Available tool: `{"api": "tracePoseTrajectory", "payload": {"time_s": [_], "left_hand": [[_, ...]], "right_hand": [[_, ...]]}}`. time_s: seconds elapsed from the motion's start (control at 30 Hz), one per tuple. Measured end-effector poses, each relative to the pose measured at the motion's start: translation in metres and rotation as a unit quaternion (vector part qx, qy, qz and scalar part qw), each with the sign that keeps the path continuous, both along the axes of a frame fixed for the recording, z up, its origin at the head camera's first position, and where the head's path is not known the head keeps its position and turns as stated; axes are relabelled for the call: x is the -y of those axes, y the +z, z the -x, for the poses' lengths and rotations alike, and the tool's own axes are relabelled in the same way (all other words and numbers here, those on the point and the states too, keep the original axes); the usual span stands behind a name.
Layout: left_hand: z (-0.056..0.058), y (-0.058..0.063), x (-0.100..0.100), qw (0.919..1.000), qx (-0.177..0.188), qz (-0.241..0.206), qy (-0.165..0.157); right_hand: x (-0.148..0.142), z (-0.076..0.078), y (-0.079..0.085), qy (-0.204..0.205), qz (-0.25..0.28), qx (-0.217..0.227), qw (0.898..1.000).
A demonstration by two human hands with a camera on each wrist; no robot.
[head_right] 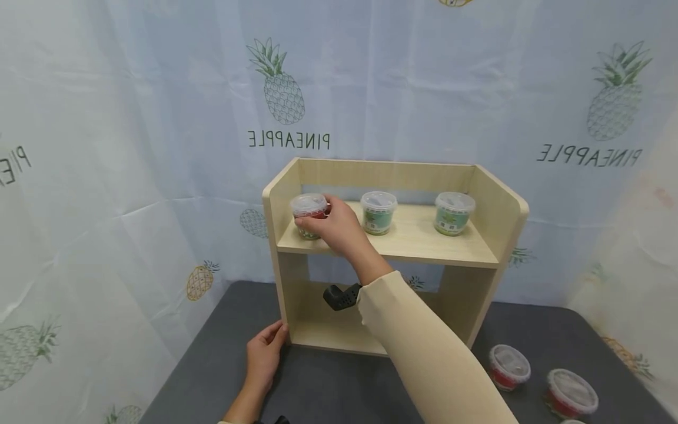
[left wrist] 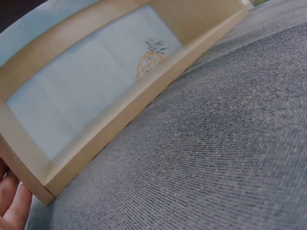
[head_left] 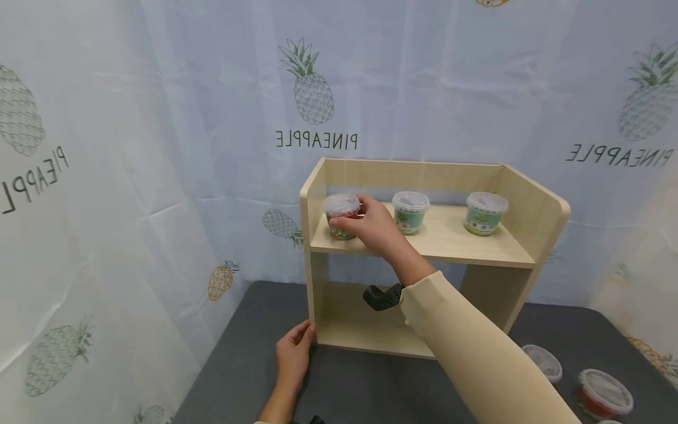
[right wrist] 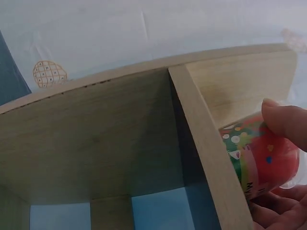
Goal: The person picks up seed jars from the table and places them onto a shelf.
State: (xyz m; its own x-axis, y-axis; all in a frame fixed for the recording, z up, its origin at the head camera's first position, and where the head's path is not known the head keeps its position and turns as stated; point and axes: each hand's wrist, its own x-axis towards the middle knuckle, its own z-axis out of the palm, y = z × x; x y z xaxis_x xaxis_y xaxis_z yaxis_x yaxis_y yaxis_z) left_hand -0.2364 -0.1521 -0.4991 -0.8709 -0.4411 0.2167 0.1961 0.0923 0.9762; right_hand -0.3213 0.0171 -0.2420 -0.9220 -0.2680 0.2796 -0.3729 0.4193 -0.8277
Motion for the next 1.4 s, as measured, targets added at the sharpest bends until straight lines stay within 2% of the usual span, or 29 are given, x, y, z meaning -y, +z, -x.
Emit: {"api": "tracePoseTrajectory", "payload": {"time_s": [0.37,0.6,0.8,1.0,1.1,1.23,1.4], "left_hand": [[0.001,0.001,-0.007,0.9998,-0.003,-0.017,-0.006],[0.021,-0.026,0.002,0.9997,-0.01,-0.02,-0.006],[0.023,-0.022,0.004,0.9998,-0.002,-0.019,-0.002],[0.024,-0.029,0.006,0.9997,-0.006,-0.023,-0.007],[0.025,-0.032,0.007,0.9996,-0.014,-0.023,-0.007],[0.025,-0.035,0.008,0.9997,-0.014,-0.021,0.003],[0.02,-0.026,0.006,0.9998,0.006,-0.018,0.001]], "right_hand": [[0.008,0.018,0.004,-0.032,-0.041,-0.004,0.999],[0.015,0.016,0.004,-0.064,-0.063,-0.009,0.996],[0.021,0.015,0.004,-0.072,-0.062,-0.002,0.995],[0.022,0.016,0.001,-0.076,-0.063,-0.004,0.995],[0.022,0.015,-0.002,-0.078,-0.054,-0.024,0.995],[0.023,0.01,-0.007,-0.097,-0.049,-0.075,0.991],[0.019,0.001,-0.015,-0.116,-0.059,-0.118,0.984]]}}
